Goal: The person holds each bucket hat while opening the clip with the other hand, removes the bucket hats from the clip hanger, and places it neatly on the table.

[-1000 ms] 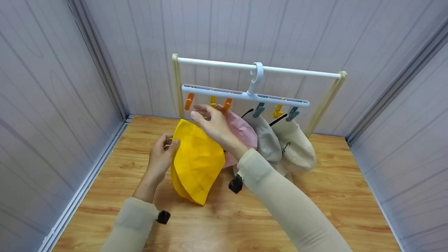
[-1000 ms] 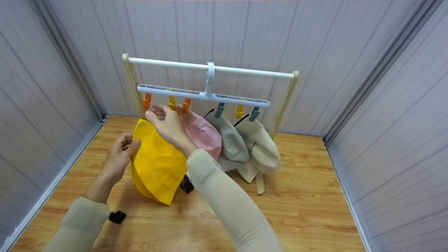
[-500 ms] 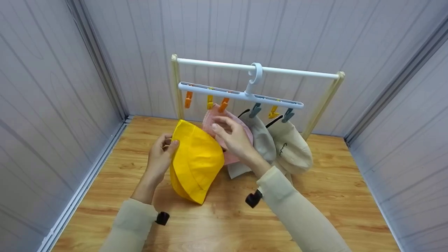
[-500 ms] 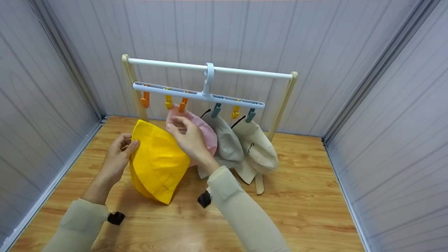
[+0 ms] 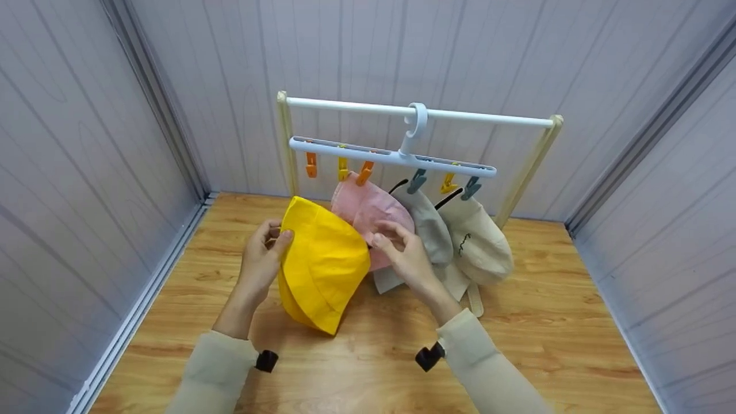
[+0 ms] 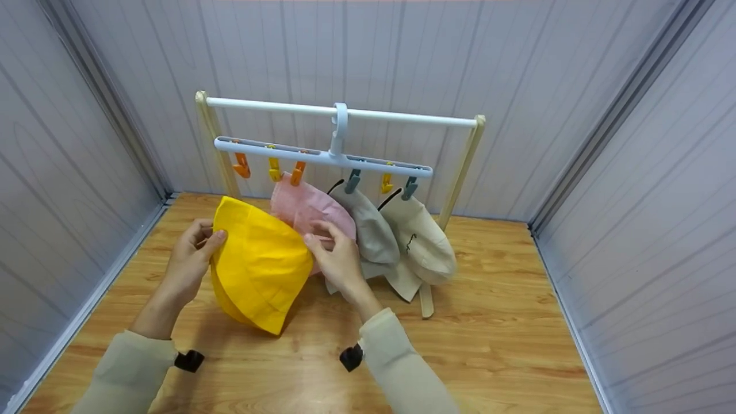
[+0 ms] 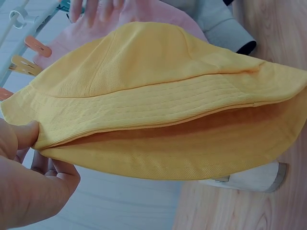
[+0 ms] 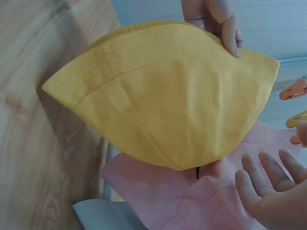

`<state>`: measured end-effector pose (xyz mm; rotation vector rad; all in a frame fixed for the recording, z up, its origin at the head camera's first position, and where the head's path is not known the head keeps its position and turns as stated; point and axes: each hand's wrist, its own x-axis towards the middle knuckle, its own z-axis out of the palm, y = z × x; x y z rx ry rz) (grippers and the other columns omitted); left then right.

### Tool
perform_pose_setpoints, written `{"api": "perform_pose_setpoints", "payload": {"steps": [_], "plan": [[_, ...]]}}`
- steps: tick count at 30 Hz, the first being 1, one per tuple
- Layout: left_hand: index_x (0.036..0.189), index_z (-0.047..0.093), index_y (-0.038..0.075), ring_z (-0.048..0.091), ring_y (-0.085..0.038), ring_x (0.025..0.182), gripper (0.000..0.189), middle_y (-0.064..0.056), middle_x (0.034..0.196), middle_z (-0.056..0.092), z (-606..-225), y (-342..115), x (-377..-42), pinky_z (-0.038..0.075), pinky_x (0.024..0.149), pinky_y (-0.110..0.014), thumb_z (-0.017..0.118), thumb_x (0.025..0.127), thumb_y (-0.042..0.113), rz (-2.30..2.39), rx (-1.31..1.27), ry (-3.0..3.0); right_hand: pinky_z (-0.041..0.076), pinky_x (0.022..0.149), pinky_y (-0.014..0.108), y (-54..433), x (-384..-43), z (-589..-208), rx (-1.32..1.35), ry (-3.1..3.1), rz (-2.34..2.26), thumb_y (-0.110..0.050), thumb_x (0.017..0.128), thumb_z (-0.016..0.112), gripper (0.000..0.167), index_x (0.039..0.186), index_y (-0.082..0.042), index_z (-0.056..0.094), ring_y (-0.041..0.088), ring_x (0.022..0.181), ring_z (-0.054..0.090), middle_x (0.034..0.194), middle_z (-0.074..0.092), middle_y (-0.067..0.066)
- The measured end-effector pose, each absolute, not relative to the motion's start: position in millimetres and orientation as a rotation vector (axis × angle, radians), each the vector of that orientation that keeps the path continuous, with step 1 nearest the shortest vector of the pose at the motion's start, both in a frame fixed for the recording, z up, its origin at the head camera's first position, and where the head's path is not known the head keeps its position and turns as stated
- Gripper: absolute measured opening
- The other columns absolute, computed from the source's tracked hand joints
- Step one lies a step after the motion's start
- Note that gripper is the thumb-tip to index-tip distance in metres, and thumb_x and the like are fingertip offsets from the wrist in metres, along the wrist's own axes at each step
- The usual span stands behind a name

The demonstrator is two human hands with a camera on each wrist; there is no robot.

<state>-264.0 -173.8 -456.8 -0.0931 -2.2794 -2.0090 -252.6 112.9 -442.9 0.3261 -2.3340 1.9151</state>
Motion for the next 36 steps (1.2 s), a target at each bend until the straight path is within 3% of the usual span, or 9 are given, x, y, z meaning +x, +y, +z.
{"api": "perform_pose_setpoints", "payload": {"steps": [12, 23, 30, 36], "plan": [[0.131, 0.062, 0.004, 0.060, -0.027, 0.098, 0.026, -0.013, 0.113, 0.059, -454, -171, -260, 0.055, 0.083, -0.027, 0.059, 0.110, 0.020, -2.043, -0.141, -2.193, 0.053, 0.102, 0.024, 121, -242, -476, 0.237, -2.214, 2.045, -0.009, 0.105, 0.066, 0.038, 0.140, 0.006, 0.061, 0.033, 0.123, 0.065, 0.134, 0.067, 0.024], [0.133, 0.061, 0.004, 0.060, -0.026, 0.100, 0.028, -0.014, 0.115, 0.060, -453, -168, -258, 0.055, 0.084, -0.027, 0.058, 0.110, 0.020, -2.060, -0.129, -2.171, 0.052, 0.099, 0.022, 119, -239, -498, 0.205, -2.197, 2.044, -0.006, 0.103, 0.068, 0.038, 0.138, 0.007, 0.061, 0.034, 0.123, 0.064, 0.134, 0.067, 0.025], [0.133, 0.061, 0.005, 0.059, -0.026, 0.099, 0.028, -0.014, 0.116, 0.060, -452, -169, -257, 0.056, 0.083, -0.027, 0.058, 0.111, 0.021, -2.082, -0.139, -2.140, 0.054, 0.099, 0.024, 112, -236, -521, 0.103, -2.128, 2.143, -0.005, 0.102, 0.068, 0.040, 0.138, 0.011, 0.059, 0.034, 0.122, 0.066, 0.134, 0.066, 0.029], [0.133, 0.060, 0.004, 0.060, -0.026, 0.099, 0.029, -0.014, 0.116, 0.060, -454, -168, -257, 0.055, 0.083, -0.028, 0.058, 0.111, 0.022, -2.104, -0.146, -2.117, 0.057, 0.097, 0.036, 106, -228, -541, -0.019, -2.152, 2.225, -0.008, 0.104, 0.066, 0.042, 0.142, 0.008, 0.057, 0.033, 0.116, 0.069, 0.136, 0.064, 0.028]]}}
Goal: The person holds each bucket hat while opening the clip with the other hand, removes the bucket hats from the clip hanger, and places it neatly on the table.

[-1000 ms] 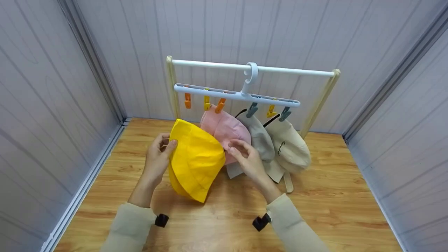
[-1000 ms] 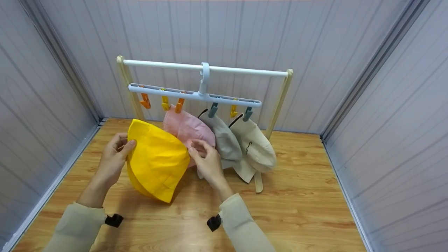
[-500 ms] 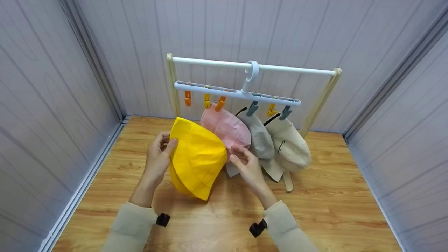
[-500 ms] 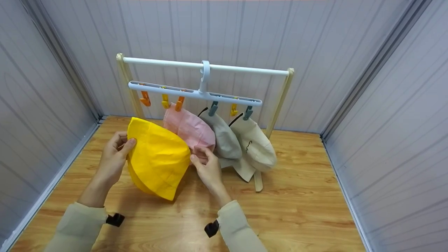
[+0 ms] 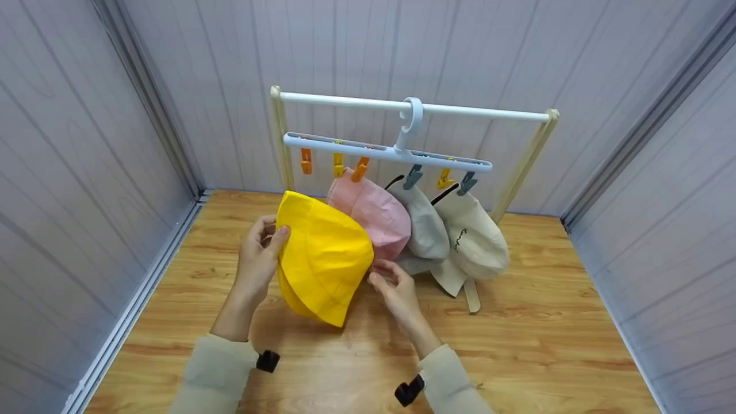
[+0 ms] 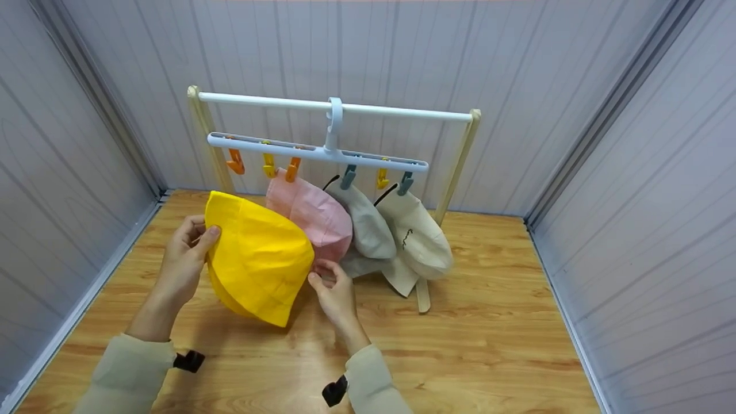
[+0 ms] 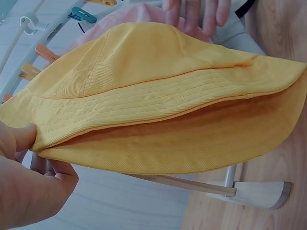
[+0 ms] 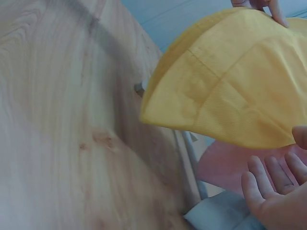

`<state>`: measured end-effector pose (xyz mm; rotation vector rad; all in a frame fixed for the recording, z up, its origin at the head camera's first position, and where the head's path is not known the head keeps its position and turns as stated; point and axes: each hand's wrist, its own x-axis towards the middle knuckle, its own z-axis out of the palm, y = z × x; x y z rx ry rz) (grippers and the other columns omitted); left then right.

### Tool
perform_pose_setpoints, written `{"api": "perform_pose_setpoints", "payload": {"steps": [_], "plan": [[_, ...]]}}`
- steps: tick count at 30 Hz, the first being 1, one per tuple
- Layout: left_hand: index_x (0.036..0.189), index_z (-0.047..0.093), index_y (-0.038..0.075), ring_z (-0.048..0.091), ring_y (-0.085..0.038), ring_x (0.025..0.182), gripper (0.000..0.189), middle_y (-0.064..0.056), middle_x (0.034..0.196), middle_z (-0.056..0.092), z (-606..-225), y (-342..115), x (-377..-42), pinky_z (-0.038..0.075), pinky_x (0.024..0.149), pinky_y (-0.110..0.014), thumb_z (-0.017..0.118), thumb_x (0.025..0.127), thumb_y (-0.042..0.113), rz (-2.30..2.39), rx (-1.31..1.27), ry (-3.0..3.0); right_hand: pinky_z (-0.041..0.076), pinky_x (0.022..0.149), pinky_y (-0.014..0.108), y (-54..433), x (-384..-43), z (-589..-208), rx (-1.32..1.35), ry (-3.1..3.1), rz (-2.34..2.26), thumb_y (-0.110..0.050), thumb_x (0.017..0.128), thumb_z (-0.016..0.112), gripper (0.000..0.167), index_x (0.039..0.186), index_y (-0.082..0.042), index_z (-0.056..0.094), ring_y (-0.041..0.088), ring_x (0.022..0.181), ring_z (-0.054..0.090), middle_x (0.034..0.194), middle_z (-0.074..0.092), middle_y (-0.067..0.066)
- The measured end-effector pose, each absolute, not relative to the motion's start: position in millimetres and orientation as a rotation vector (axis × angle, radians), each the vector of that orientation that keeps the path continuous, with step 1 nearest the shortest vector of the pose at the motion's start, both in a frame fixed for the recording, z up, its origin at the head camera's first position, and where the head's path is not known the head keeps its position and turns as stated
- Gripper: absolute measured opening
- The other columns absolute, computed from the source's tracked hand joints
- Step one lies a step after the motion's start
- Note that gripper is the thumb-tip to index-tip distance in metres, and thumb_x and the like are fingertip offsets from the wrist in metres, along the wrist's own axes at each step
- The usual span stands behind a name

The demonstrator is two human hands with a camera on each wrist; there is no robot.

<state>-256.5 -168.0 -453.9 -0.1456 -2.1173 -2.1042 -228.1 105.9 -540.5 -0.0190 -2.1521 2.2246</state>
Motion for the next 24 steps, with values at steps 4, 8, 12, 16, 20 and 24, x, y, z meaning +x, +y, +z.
{"api": "perform_pose_setpoints", "payload": {"steps": [4, 8, 12, 16, 20, 24], "plan": [[0.133, 0.060, 0.004, 0.059, -0.027, 0.100, 0.029, -0.014, 0.116, 0.058, -455, -169, -255, 0.056, 0.083, -0.028, 0.057, 0.111, 0.022, -2.111, -0.134, -2.111, 0.057, 0.100, 0.041, 101, -226, -550, -0.016, -2.181, 2.243, -0.009, 0.105, 0.065, 0.043, 0.143, 0.008, 0.056, 0.036, 0.116, 0.069, 0.136, 0.065, 0.028], [0.133, 0.060, 0.003, 0.059, -0.028, 0.100, 0.030, -0.015, 0.116, 0.058, -456, -168, -256, 0.056, 0.084, -0.028, 0.057, 0.110, 0.023, -2.113, -0.136, -2.104, 0.058, 0.100, 0.037, 98, -227, -556, -0.023, -2.194, 2.267, -0.010, 0.106, 0.065, 0.045, 0.145, 0.009, 0.053, 0.029, 0.113, 0.070, 0.136, 0.065, 0.027], [0.132, 0.060, 0.003, 0.060, -0.028, 0.098, 0.030, -0.015, 0.116, 0.058, -457, -167, -257, 0.056, 0.083, -0.028, 0.058, 0.110, 0.023, -2.119, -0.139, -2.087, 0.056, 0.104, 0.043, 96, -227, -558, -0.051, -2.192, 2.327, -0.012, 0.106, 0.064, 0.047, 0.146, 0.011, 0.051, 0.031, 0.115, 0.069, 0.137, 0.063, 0.027], [0.131, 0.060, 0.004, 0.060, -0.027, 0.098, 0.028, -0.015, 0.115, 0.058, -459, -167, -257, 0.056, 0.083, -0.028, 0.058, 0.110, 0.023, -2.134, -0.132, -2.073, 0.053, 0.108, 0.050, 94, -226, -561, -0.065, -2.209, 2.389, -0.015, 0.107, 0.063, 0.049, 0.147, 0.010, 0.050, 0.032, 0.116, 0.068, 0.136, 0.064, 0.024], [0.131, 0.060, 0.003, 0.060, -0.026, 0.097, 0.028, -0.014, 0.114, 0.058, -460, -167, -257, 0.056, 0.082, -0.028, 0.058, 0.110, 0.022, -2.146, -0.130, -2.061, 0.053, 0.108, 0.050, 92, -224, -563, -0.085, -2.213, 2.410, -0.013, 0.106, 0.064, 0.047, 0.145, 0.010, 0.051, 0.026, 0.112, 0.068, 0.133, 0.065, 0.022], [0.131, 0.060, 0.003, 0.059, -0.026, 0.097, 0.028, -0.014, 0.114, 0.057, -462, -169, -257, 0.055, 0.082, -0.028, 0.057, 0.111, 0.022, -2.143, -0.128, -2.056, 0.054, 0.105, 0.046, 89, -222, -563, -0.091, -2.231, 2.385, -0.011, 0.104, 0.067, 0.042, 0.140, 0.009, 0.055, 0.022, 0.110, 0.064, 0.127, 0.066, 0.018]]}}
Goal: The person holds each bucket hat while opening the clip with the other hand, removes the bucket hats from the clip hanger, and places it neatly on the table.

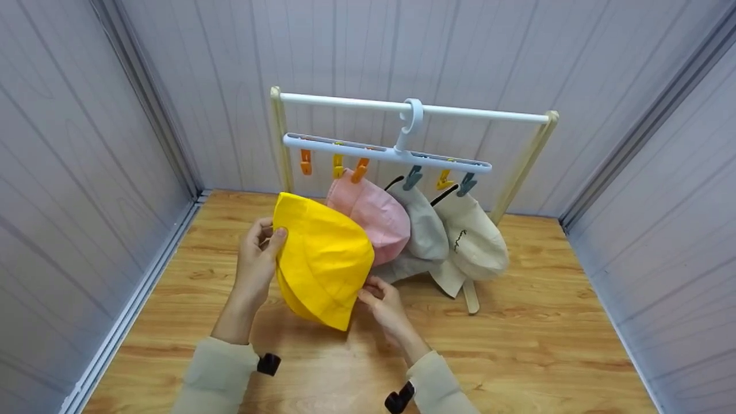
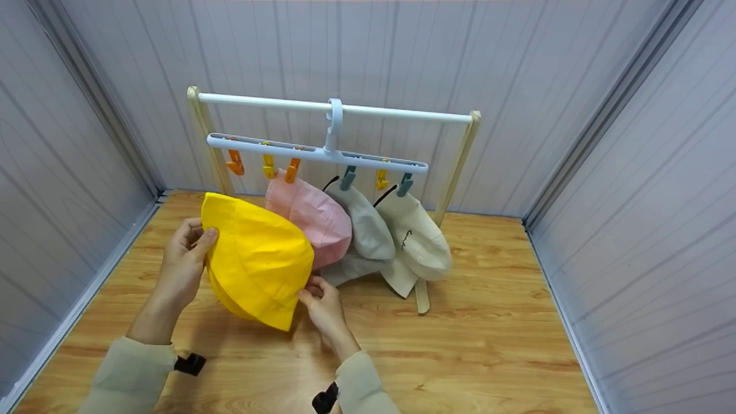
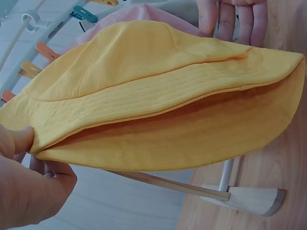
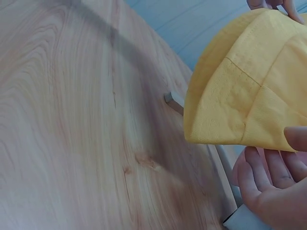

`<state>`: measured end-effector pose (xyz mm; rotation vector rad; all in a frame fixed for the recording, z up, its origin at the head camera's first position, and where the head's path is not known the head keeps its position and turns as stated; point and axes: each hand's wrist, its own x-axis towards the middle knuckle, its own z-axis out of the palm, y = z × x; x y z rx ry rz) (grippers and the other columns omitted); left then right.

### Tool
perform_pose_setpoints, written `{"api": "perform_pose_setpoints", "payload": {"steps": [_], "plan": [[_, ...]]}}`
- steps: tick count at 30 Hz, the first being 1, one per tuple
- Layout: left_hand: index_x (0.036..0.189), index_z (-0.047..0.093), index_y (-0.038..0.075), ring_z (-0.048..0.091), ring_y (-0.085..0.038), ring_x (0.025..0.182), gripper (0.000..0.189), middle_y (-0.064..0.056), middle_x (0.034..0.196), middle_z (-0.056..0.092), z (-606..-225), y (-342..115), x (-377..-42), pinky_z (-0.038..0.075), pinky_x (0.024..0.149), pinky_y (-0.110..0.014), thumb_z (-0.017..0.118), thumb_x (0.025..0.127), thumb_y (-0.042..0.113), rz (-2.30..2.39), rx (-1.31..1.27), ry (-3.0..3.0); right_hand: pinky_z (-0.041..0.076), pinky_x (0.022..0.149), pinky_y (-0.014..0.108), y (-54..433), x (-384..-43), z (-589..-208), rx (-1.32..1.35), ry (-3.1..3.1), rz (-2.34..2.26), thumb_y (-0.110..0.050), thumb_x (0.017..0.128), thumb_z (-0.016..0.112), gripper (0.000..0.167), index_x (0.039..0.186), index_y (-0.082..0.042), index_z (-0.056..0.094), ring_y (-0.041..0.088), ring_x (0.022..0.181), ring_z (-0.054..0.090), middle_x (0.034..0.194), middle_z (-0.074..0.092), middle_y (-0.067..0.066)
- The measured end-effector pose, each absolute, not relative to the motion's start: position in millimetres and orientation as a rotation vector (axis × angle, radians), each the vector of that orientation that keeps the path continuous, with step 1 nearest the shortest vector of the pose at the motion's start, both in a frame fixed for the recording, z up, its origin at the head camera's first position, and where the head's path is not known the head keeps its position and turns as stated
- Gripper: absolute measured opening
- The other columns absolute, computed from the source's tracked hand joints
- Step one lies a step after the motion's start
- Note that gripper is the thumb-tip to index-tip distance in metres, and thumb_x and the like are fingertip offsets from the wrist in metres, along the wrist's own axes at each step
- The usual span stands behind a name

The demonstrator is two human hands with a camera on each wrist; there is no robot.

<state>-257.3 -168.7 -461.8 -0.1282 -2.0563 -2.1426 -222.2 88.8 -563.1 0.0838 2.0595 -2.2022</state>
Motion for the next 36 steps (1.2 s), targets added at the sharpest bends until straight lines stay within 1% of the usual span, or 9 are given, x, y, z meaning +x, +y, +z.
{"api": "perform_pose_setpoints", "payload": {"steps": [5, 8, 11, 13, 17, 24, 32, 36], "plan": [[0.132, 0.058, 0.005, 0.058, -0.026, 0.099, 0.028, -0.013, 0.116, 0.055, -465, -171, -256, 0.055, 0.083, -0.027, 0.056, 0.111, 0.023, -2.152, -0.096, -2.073, 0.053, 0.098, 0.037, 87, -218, -561, 0.095, 2.126, -2.174, -0.009, 0.100, 0.069, 0.034, 0.130, 0.007, 0.062, 0.021, 0.106, 0.060, 0.118, 0.065, 0.013], [0.134, 0.057, 0.004, 0.058, -0.026, 0.101, 0.030, -0.013, 0.118, 0.055, -467, -174, -256, 0.054, 0.085, -0.026, 0.056, 0.111, 0.023, -2.146, -0.078, -2.100, 0.053, 0.095, 0.032, 88, -216, -559, 0.107, 2.184, -2.159, -0.007, 0.100, 0.069, 0.033, 0.129, 0.007, 0.063, 0.021, 0.106, 0.060, 0.117, 0.065, 0.013], [0.134, 0.056, 0.003, 0.058, -0.025, 0.101, 0.030, -0.013, 0.118, 0.056, -472, -179, -255, 0.054, 0.085, -0.026, 0.057, 0.111, 0.022, -2.118, -0.064, -2.128, 0.055, 0.094, 0.031, 88, -215, -556, 0.112, 2.215, -2.162, -0.005, 0.100, 0.069, 0.034, 0.130, 0.009, 0.063, 0.021, 0.104, 0.062, 0.118, 0.065, 0.015], [0.133, 0.056, 0.003, 0.059, -0.024, 0.099, 0.030, -0.013, 0.116, 0.056, -475, -183, -255, 0.054, 0.083, -0.025, 0.058, 0.111, 0.022, -2.103, -0.047, -2.144, 0.056, 0.093, 0.031, 89, -214, -554, 0.105, 2.222, -2.173, -0.003, 0.101, 0.068, 0.034, 0.131, 0.010, 0.063, 0.020, 0.103, 0.064, 0.119, 0.065, 0.017], [0.134, 0.056, 0.004, 0.061, -0.021, 0.096, 0.032, -0.012, 0.115, 0.058, -482, -193, -253, 0.055, 0.081, -0.025, 0.058, 0.111, 0.026, -2.082, -0.010, -2.183, 0.057, 0.090, 0.029, 91, -214, -551, 0.105, 2.244, -2.184, -0.002, 0.102, 0.067, 0.032, 0.132, 0.008, 0.064, 0.019, 0.100, 0.065, 0.117, 0.067, 0.017], [0.138, 0.055, 0.005, 0.064, -0.019, 0.102, 0.038, -0.010, 0.119, 0.063, -493, -210, -250, 0.058, 0.086, -0.026, 0.059, 0.110, 0.031, -2.056, 0.078, -2.255, 0.055, 0.085, 0.027, 88, -213, -545, 0.060, 2.288, -2.188, -0.002, 0.101, 0.067, 0.032, 0.132, 0.007, 0.066, 0.019, 0.098, 0.062, 0.114, 0.068, 0.016], [0.138, 0.054, 0.005, 0.065, -0.015, 0.103, 0.038, -0.006, 0.117, 0.067, -504, -229, -247, 0.059, 0.087, -0.026, 0.061, 0.110, 0.030, -2.071, 0.168, -2.275, 0.056, 0.085, 0.026, 78, -214, -541, 0.057, 2.277, -2.185, -0.002, 0.101, 0.069, 0.030, 0.129, 0.006, 0.068, 0.020, 0.097, 0.064, 0.114, 0.069, 0.017], [0.136, 0.054, 0.004, 0.065, -0.013, 0.102, 0.038, -0.004, 0.115, 0.065, -510, -241, -245, 0.060, 0.086, -0.026, 0.062, 0.109, 0.028, -2.081, 0.193, -2.284, 0.058, 0.085, 0.027, 71, -215, -539, 0.051, 2.293, -2.162, -0.002, 0.100, 0.070, 0.029, 0.128, 0.005, 0.069, 0.020, 0.096, 0.065, 0.112, 0.069, 0.016]]}}
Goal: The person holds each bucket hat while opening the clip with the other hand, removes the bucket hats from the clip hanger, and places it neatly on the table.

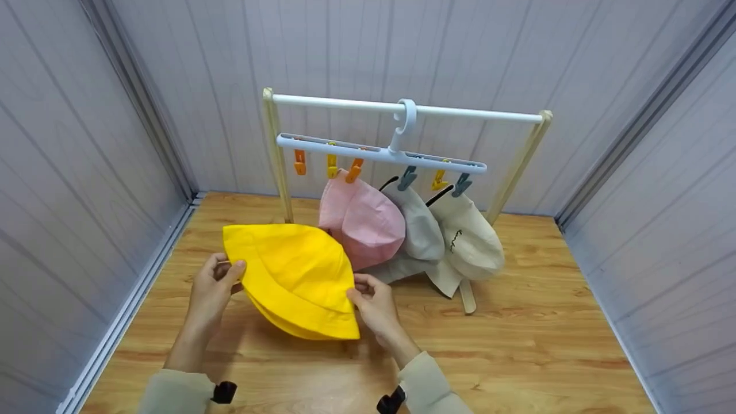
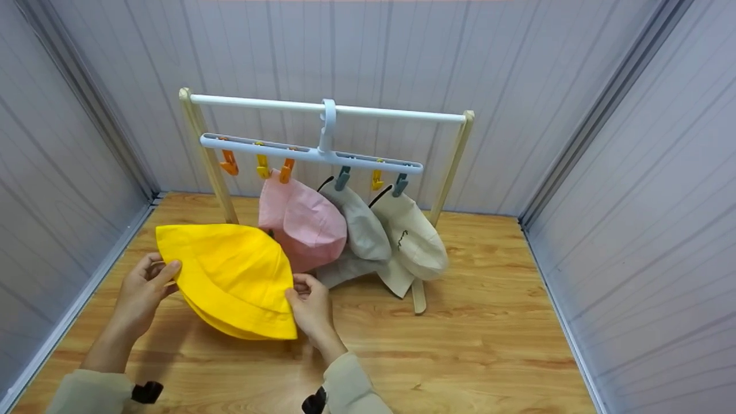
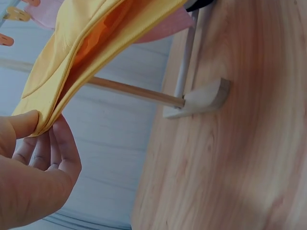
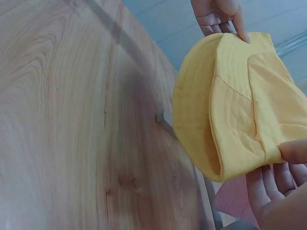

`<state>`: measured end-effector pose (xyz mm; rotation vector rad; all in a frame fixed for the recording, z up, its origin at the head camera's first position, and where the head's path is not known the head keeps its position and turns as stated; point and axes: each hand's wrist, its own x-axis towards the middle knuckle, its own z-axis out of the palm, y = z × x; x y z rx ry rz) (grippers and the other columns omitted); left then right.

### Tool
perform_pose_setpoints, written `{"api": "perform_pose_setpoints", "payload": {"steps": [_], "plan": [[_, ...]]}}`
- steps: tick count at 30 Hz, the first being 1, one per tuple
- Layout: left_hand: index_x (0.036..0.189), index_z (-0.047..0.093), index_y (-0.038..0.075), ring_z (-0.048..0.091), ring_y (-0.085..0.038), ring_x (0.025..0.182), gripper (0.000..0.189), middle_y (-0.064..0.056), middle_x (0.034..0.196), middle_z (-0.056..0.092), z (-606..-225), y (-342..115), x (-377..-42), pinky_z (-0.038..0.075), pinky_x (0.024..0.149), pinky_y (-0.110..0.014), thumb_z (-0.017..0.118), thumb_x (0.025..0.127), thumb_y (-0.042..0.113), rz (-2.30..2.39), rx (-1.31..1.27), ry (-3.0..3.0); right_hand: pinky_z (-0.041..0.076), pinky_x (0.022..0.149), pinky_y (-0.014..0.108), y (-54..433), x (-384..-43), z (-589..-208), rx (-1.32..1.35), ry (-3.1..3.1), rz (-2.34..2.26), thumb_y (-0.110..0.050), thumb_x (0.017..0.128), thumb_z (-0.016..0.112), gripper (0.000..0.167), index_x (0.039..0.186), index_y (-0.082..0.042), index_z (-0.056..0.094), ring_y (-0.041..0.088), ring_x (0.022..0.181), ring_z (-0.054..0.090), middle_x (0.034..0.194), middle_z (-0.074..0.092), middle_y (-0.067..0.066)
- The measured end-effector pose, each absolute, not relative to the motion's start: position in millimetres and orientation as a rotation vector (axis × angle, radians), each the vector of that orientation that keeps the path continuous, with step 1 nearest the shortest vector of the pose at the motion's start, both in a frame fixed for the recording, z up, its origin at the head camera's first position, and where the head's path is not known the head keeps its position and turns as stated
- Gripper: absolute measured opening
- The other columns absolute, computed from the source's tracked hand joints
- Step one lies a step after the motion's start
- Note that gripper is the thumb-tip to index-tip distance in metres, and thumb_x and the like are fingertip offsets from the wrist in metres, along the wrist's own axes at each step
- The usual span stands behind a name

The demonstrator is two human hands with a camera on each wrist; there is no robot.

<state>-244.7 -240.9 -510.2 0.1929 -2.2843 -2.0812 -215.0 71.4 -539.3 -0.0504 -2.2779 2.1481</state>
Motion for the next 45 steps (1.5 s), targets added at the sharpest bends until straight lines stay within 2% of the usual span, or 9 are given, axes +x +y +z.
{"api": "perform_pose_setpoints", "payload": {"steps": [7, 11, 19, 31, 36, 45], "plan": [[0.130, 0.053, 0.000, 0.066, -0.010, 0.093, 0.034, -0.004, 0.110, 0.054, -519, -259, -244, 0.062, 0.082, -0.026, 0.063, 0.108, 0.024, -2.093, 0.248, -2.290, 0.058, 0.093, 0.033, 63, -223, -537, -0.004, -2.361, 2.089, -0.003, 0.101, 0.069, 0.027, 0.127, 0.002, 0.070, 0.021, 0.102, 0.067, 0.114, 0.070, 0.013], [0.129, 0.054, -0.001, 0.068, -0.009, 0.090, 0.034, -0.003, 0.107, 0.055, -524, -266, -244, 0.063, 0.080, -0.026, 0.064, 0.108, 0.023, -2.092, 0.267, -2.309, 0.058, 0.096, 0.036, 60, -227, -536, 0.020, -2.409, 2.046, -0.005, 0.102, 0.069, 0.026, 0.127, 0.000, 0.072, 0.021, 0.102, 0.066, 0.113, 0.070, 0.011], [0.134, 0.051, 0.000, 0.069, -0.008, 0.092, 0.038, -0.001, 0.105, 0.060, -531, -277, -241, 0.063, 0.083, -0.027, 0.062, 0.109, 0.025, -2.131, 0.291, -2.339, 0.057, 0.093, 0.035, 55, -230, -539, 0.052, -2.465, 1.972, -0.005, 0.101, 0.070, 0.025, 0.125, -0.001, 0.073, 0.018, 0.098, 0.065, 0.108, 0.071, 0.008], [0.131, 0.050, 0.003, 0.068, -0.010, 0.097, 0.041, 0.000, 0.106, 0.061, -533, -296, -236, 0.062, 0.087, -0.028, 0.066, 0.107, 0.032, -2.165, 0.266, -2.376, 0.056, 0.090, 0.031, 43, -237, -536, 0.090, -2.495, 1.956, -0.006, 0.100, 0.071, 0.024, 0.124, -0.004, 0.075, 0.015, 0.096, 0.065, 0.107, 0.071, 0.006], [0.133, 0.049, 0.000, 0.068, -0.008, 0.093, 0.041, 0.000, 0.106, 0.059, -539, -302, -237, 0.062, 0.088, -0.031, 0.064, 0.108, 0.029, -2.135, 0.274, -2.432, 0.056, 0.089, 0.029, 38, -240, -537, 0.078, -2.507, 1.937, -0.006, 0.101, 0.070, 0.024, 0.125, -0.004, 0.075, 0.013, 0.095, 0.065, 0.107, 0.071, 0.004], [0.139, 0.046, -0.002, 0.066, -0.005, 0.088, 0.044, 0.001, 0.106, 0.060, -550, -312, -239, 0.062, 0.084, -0.025, 0.062, 0.109, 0.027, -2.070, 0.374, -2.523, 0.056, 0.086, 0.029, 25, -246, -545, -0.005, -2.536, 1.974, -0.006, 0.101, 0.070, 0.026, 0.127, -0.005, 0.074, 0.013, 0.094, 0.064, 0.106, 0.070, 0.003]]}}
